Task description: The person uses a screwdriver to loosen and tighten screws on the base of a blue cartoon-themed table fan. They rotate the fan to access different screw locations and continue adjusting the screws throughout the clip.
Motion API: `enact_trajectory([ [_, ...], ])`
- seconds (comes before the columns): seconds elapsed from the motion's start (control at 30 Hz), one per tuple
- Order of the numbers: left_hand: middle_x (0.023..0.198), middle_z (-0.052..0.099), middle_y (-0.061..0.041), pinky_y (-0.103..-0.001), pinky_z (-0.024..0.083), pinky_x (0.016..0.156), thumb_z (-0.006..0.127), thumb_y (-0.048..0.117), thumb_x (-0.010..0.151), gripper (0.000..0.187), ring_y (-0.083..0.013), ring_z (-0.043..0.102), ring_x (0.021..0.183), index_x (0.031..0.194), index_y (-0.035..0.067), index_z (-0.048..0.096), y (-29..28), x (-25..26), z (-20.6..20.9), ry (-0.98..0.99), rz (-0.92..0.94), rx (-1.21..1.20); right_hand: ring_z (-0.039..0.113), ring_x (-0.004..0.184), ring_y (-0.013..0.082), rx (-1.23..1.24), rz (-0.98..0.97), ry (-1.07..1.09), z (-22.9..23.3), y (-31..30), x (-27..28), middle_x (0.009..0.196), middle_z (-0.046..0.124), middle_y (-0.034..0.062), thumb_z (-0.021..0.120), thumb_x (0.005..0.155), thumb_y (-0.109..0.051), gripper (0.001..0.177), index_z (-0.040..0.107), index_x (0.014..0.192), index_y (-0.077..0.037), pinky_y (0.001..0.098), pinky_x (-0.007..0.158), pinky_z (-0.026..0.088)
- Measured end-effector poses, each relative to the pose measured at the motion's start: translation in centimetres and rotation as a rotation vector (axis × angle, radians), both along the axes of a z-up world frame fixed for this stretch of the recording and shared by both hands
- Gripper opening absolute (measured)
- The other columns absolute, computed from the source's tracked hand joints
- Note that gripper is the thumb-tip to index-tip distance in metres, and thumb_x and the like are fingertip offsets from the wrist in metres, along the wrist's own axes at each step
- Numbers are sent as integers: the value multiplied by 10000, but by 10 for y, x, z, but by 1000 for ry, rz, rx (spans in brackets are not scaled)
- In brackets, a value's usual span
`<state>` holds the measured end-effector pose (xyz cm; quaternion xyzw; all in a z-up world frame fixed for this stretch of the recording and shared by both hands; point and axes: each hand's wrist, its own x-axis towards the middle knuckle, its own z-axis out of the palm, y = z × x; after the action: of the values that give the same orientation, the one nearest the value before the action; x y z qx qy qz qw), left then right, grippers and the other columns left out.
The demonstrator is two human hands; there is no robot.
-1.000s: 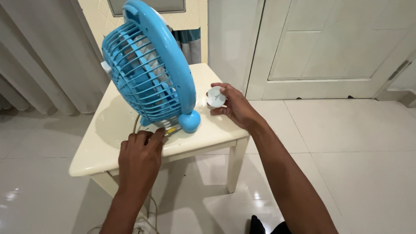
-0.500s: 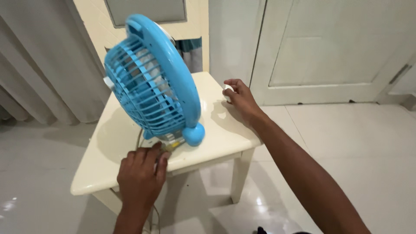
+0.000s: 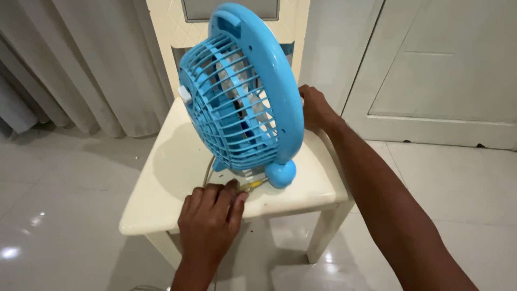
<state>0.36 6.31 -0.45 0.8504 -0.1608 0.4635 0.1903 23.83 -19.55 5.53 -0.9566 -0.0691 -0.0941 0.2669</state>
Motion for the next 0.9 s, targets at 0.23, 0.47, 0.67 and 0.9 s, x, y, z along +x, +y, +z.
enact_trajectory([
  [0.23, 860, 648, -9, -370, 491, 695, 785, 278, 854, 263, -210, 603, 790, 1054, 110, 754, 0, 0, 1, 28, 3, -3, 677, 1137, 316, 142, 18, 41, -6, 7, 7, 1273, 679, 189, 744, 929, -223, 448, 621, 1316, -33, 417, 980, 554],
  [0.47, 862, 647, -15, -379, 487, 696, 782, 271, 845, 234, -221, 608, 794, 1030, 129, 758, -2, -2, 3, 38, 7, -24, 611, 1234, 330, 170, 21, -26, -23, -4, 11, 1367, 585, 208, 777, 889, -203, 535, 566, 1349, -29, 415, 998, 547],
  [0.67, 866, 656, -24, -389, 478, 689, 771, 259, 854, 233, -229, 609, 803, 1039, 118, 762, -2, -4, 8, 65, -41, -50, 561, 1274, 332, 177, 63, -138, -18, -8, -6, 1424, 530, 197, 729, 927, -195, 556, 491, 1403, -31, 413, 1014, 509],
  [0.9, 888, 655, -56, -406, 477, 701, 739, 242, 872, 234, -251, 603, 815, 1046, 87, 758, -1, -7, 7, 71, -55, -48, 645, 1180, 274, 575, 399, -43, -15, -5, -115, 1338, 615, 172, 618, 893, -64, 548, 464, 1415, 1, 401, 982, 563],
])
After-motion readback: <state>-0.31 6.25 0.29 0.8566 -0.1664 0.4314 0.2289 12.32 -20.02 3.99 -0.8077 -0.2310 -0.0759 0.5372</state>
